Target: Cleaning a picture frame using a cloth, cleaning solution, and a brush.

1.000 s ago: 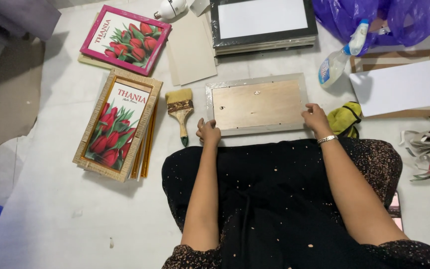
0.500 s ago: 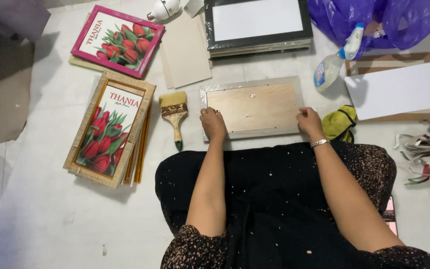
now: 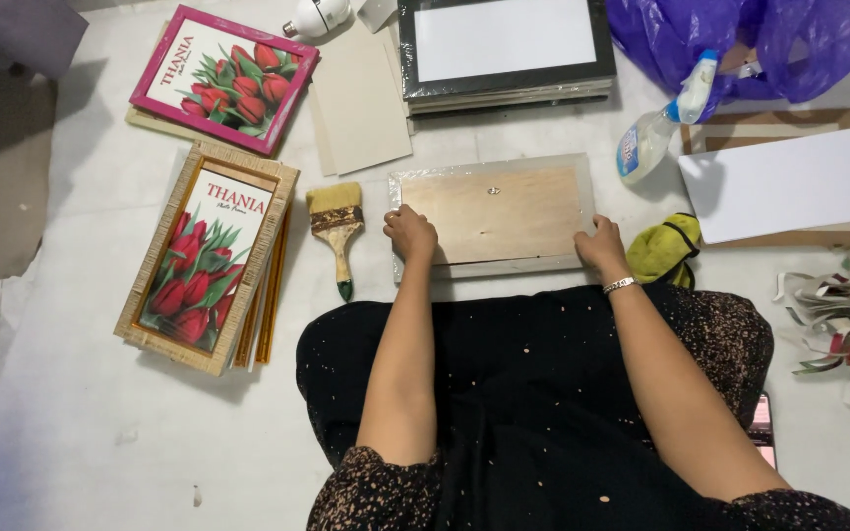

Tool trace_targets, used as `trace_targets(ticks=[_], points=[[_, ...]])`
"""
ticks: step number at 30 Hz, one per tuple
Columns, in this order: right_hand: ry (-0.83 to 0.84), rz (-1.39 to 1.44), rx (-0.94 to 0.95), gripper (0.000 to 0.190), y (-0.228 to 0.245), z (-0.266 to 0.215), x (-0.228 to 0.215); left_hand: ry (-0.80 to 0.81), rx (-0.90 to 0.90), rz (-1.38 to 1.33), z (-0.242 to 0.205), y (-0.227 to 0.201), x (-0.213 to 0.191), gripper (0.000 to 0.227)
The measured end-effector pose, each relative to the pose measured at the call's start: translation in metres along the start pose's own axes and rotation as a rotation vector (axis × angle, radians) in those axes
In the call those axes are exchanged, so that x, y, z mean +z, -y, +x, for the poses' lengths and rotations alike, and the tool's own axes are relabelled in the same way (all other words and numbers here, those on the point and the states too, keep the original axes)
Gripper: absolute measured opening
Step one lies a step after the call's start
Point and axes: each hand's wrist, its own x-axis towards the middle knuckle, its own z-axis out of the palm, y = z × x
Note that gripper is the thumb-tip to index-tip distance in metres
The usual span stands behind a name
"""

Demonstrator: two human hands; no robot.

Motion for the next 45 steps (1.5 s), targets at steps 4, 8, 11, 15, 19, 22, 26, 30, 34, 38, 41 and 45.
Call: trace_targets(ticks=[4, 8, 11, 15, 19, 22, 26, 30, 34, 38, 41, 45], points=[[0.002, -0.012, 0.013, 0.073, -0.008, 0.007, 0.006, 0.096, -0.010, -0.112, -0.016, -0.012, -0.035, 0.021], [0.004, -0.016, -0.021, 0.073, -0.004, -0.001, 0.003, 0.112, 0.068, -0.145, -0.012, -0.009, -0.040, 0.018], [0.000, -0.018, -0.040, 0.073, -0.001, -0.004, -0.001, 0.117, 0.103, -0.182, -0.024, -0.021, -0.057, 0.021], [0.003, -0.037, -0.051, 0.072, -0.005, 0.000, 0.002, 0.129, 0.145, -0.402, -0.055, -0.039, -0.107, 0.034], [0.001, -0.027, -0.054, 0.072, -0.005, -0.003, 0.001, 0.223, 0.019, -0.574, -0.034, 0.003, -0.089, 0.069], [-0.012, -0.045, -0.070, 0.072, -0.011, 0.002, 0.004, 0.478, -0.006, -0.759, -0.014, 0.050, -0.063, 0.050], [-0.017, -0.040, -0.085, 0.071, -0.014, 0.007, 0.005, 0.500, -0.020, -0.846, -0.019, 0.054, -0.074, 0.035], [-0.015, -0.052, -0.108, 0.073, -0.019, 0.009, 0.007, 0.323, 0.006, -0.864, -0.033, 0.050, -0.134, 0.037], [-0.027, -0.030, -0.108, 0.071, -0.016, 0.004, 0.007, 0.269, -0.128, -0.955, -0.027, 0.095, -0.137, 0.042], [-0.051, -0.050, -0.099, 0.071, -0.022, 0.013, 0.009, 0.242, -0.440, -1.334, 0.004, 0.171, -0.065, 0.037], [-0.050, -0.067, -0.086, 0.071, -0.024, 0.016, 0.011, 0.167, -0.637, -1.567, 0.011, 0.184, -0.044, 0.034], [-0.045, -0.060, -0.097, 0.070, -0.011, 0.001, 0.004, 0.071, -0.726, -1.619, 0.026, 0.199, -0.018, 0.044]])
